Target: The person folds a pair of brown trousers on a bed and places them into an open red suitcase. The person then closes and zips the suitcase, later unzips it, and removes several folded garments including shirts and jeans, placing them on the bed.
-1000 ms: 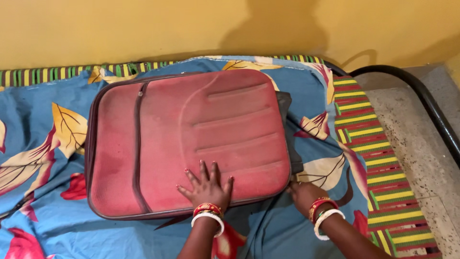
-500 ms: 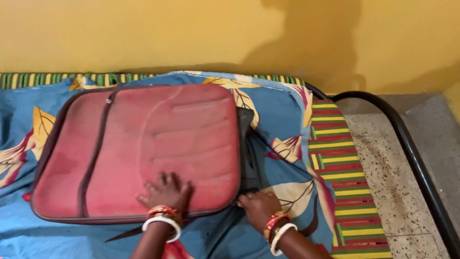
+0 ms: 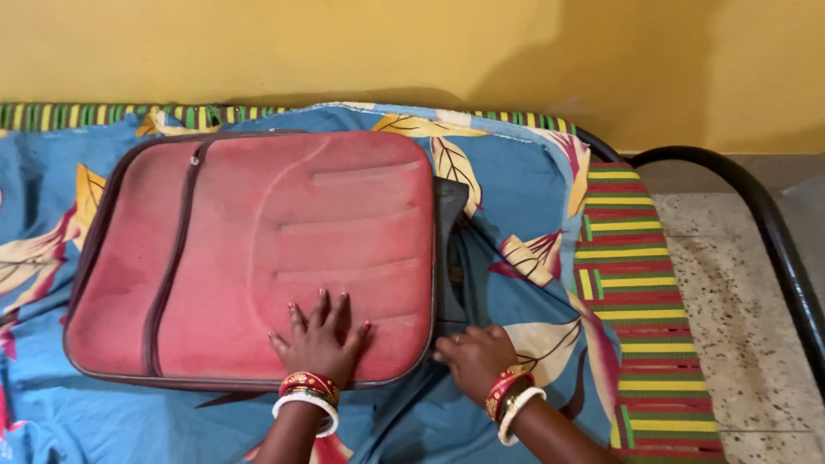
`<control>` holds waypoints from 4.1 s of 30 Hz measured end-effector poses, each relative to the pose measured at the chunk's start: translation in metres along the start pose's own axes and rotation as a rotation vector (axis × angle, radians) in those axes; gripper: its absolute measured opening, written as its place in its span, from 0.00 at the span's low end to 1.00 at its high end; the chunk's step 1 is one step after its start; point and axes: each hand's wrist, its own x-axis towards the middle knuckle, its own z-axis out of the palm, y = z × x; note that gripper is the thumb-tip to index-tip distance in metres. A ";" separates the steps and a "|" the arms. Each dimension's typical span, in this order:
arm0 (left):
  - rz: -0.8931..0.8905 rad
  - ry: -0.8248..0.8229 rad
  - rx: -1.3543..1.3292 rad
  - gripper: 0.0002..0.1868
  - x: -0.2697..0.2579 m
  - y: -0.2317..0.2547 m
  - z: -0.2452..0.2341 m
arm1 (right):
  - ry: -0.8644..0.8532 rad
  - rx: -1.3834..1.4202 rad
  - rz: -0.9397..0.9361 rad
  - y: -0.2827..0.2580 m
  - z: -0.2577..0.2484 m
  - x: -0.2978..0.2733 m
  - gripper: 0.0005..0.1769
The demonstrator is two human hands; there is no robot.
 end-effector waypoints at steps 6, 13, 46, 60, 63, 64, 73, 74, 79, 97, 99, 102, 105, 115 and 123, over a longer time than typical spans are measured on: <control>0.000 -0.030 -0.030 0.43 -0.009 -0.006 -0.001 | 0.023 0.011 0.140 -0.005 0.032 -0.015 0.06; 0.305 0.020 0.057 0.59 -0.041 0.040 -0.012 | -0.011 0.164 0.315 -0.046 0.048 -0.035 0.07; 0.191 -0.261 -0.075 0.67 -0.034 0.093 -0.053 | -0.079 -0.311 0.281 0.057 -0.064 0.155 0.09; 0.212 -0.256 -0.004 0.66 -0.039 0.087 -0.038 | -0.072 -0.233 0.396 0.037 -0.057 0.139 0.13; 0.191 -0.246 -0.013 0.66 -0.040 0.089 -0.037 | 0.063 -0.184 0.419 0.037 -0.045 0.135 0.13; 0.194 -0.242 -0.009 0.66 -0.040 0.090 -0.036 | 0.148 -0.158 0.410 0.038 -0.038 0.134 0.14; 0.205 -0.207 -0.003 0.67 -0.036 0.086 -0.016 | 0.545 0.174 0.395 -0.012 0.034 0.118 0.38; 0.224 -0.174 0.024 0.66 -0.035 0.086 -0.014 | 0.505 0.152 0.417 -0.022 0.037 0.112 0.42; 0.291 -0.180 0.000 0.67 -0.035 0.072 -0.010 | 0.465 0.139 0.466 -0.040 0.032 0.103 0.45; -0.043 -0.007 0.179 0.49 0.012 -0.178 0.001 | 0.375 -0.191 0.461 -0.048 0.028 0.108 0.51; -0.034 -0.032 0.165 0.49 0.009 -0.176 -0.002 | 0.357 -0.218 0.441 -0.050 0.030 0.109 0.51; -0.033 -0.095 0.166 0.49 0.004 -0.171 -0.012 | 0.346 -0.279 0.455 -0.053 0.031 0.108 0.52; -0.038 -0.173 0.163 0.49 0.002 -0.167 -0.026 | 0.281 -0.255 0.545 -0.061 0.029 0.112 0.51; -0.002 -0.278 0.171 0.50 0.001 -0.166 -0.045 | 0.252 -0.268 0.586 -0.076 0.020 0.111 0.48; 0.065 -0.258 0.202 0.53 0.015 -0.168 -0.053 | 0.288 -0.267 0.553 -0.073 0.023 0.110 0.47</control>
